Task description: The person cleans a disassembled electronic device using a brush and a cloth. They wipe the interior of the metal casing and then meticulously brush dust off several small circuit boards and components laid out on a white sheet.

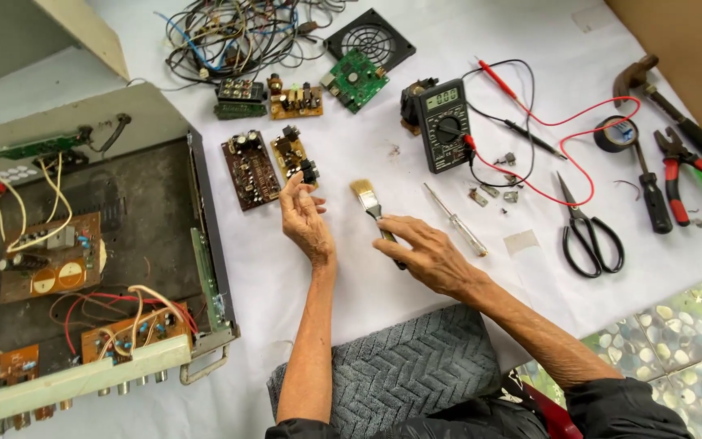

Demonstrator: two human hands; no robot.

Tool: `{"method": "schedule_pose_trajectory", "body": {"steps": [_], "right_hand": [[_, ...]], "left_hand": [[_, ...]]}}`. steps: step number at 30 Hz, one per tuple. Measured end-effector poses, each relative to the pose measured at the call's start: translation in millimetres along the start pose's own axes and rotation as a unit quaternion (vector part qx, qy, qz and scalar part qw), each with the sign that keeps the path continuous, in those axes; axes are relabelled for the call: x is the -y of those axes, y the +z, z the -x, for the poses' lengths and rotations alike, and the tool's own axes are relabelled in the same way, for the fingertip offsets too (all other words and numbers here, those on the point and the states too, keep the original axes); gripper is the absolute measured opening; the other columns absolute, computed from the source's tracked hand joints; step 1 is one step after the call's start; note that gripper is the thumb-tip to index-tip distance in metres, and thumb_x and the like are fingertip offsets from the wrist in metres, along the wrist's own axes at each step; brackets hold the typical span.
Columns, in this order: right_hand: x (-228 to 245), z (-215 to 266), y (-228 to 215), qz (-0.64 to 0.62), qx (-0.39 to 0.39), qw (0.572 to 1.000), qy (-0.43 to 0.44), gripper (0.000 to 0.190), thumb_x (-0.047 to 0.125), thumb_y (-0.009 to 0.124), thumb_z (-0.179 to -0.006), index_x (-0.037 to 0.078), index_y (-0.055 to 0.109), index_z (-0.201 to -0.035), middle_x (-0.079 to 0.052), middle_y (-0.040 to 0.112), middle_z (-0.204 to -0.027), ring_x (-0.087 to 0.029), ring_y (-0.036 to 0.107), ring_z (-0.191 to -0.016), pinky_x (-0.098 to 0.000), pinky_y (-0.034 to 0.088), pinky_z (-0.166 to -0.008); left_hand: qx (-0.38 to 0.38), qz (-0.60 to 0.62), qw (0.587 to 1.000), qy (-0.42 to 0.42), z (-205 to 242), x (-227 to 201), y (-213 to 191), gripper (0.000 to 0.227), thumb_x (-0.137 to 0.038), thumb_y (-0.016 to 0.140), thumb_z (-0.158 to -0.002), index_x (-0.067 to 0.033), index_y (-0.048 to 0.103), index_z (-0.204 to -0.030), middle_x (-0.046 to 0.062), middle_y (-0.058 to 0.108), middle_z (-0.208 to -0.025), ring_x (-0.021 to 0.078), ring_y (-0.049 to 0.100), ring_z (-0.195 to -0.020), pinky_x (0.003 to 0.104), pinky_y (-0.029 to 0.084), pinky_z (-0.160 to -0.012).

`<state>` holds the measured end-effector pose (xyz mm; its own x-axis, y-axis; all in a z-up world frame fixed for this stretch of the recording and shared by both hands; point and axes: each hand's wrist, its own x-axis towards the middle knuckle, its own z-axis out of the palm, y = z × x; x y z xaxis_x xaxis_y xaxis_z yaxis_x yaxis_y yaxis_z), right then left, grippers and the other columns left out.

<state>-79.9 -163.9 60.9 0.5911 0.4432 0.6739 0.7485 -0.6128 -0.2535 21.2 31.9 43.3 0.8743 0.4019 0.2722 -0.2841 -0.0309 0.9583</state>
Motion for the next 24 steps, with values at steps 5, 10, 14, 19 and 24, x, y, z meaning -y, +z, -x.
{"method": "schedule_pose_trajectory", "body": {"steps": [5, 10, 14, 19, 24], "right_hand": [[-6.3, -5.1, -14.6, 0.058, 0.042, 0.996, 0.049, 0.027, 0.016, 0.048, -0.108, 0.011, 0.067, -0.126, -0.016, 0.061, -0.132, -0.037, 0.062, -0.125, -0.0475, 0.050, -0.105], [1.5, -10.7, -25.6, 0.104, 0.089, 0.987, 0.084, 0.032, 0.036, 0.055, -0.105, 0.014, 0.063, -0.127, -0.014, 0.059, -0.135, -0.036, 0.057, -0.131, -0.0483, 0.045, -0.112], [9.1, -9.1, -25.4, 0.126, 0.131, 0.977, 0.114, 0.065, 0.060, 0.062, -0.089, 0.017, 0.058, -0.138, -0.014, 0.054, -0.144, -0.034, 0.049, -0.140, -0.0490, 0.036, -0.120], [12.9, -3.2, -25.3, 0.089, 0.161, 0.971, 0.155, 0.088, 0.070, 0.066, -0.079, 0.021, 0.051, -0.150, -0.014, 0.048, -0.152, -0.034, 0.043, -0.145, -0.0498, 0.030, -0.123], [-5.0, 19.4, -55.0, 0.081, 0.027, 0.971, 0.222, 0.041, 0.041, 0.073, -0.094, 0.020, 0.067, -0.129, -0.006, 0.060, -0.130, -0.026, 0.059, -0.126, -0.0430, 0.047, -0.108]], "left_hand": [[-0.003, 0.001, 1.000, 0.000, 1.1, 0.2, 0.9, 0.027, -0.017, 0.050, -0.107, -0.0111, 0.067, -0.126, 0.009, 0.070, -0.094, 0.0121, 0.066, -0.065, 0.022, 0.057, -0.054], [-0.004, 0.009, 1.000, -0.005, 0.6, 2.4, 1.7, 0.025, -0.018, 0.052, -0.106, -0.0115, 0.067, -0.125, 0.007, 0.071, -0.093, 0.0109, 0.067, -0.065, 0.021, 0.057, -0.053], [0.003, 0.003, 1.000, 0.000, -0.5, 5.0, 2.0, 0.025, -0.017, 0.051, -0.107, -0.0117, 0.067, -0.125, 0.008, 0.070, -0.094, 0.0118, 0.067, -0.065, 0.021, 0.057, -0.053], [0.009, -0.001, 1.000, 0.011, -0.1, 6.4, 1.9, 0.025, -0.016, 0.051, -0.107, -0.0102, 0.067, -0.125, 0.008, 0.070, -0.094, 0.0122, 0.067, -0.065, 0.021, 0.057, -0.053], [0.001, -0.008, 1.000, 0.021, -1.7, 10.7, 2.9, 0.025, -0.014, 0.051, -0.106, -0.0105, 0.067, -0.125, 0.009, 0.071, -0.094, 0.0127, 0.069, -0.065, 0.021, 0.058, -0.052]]}}
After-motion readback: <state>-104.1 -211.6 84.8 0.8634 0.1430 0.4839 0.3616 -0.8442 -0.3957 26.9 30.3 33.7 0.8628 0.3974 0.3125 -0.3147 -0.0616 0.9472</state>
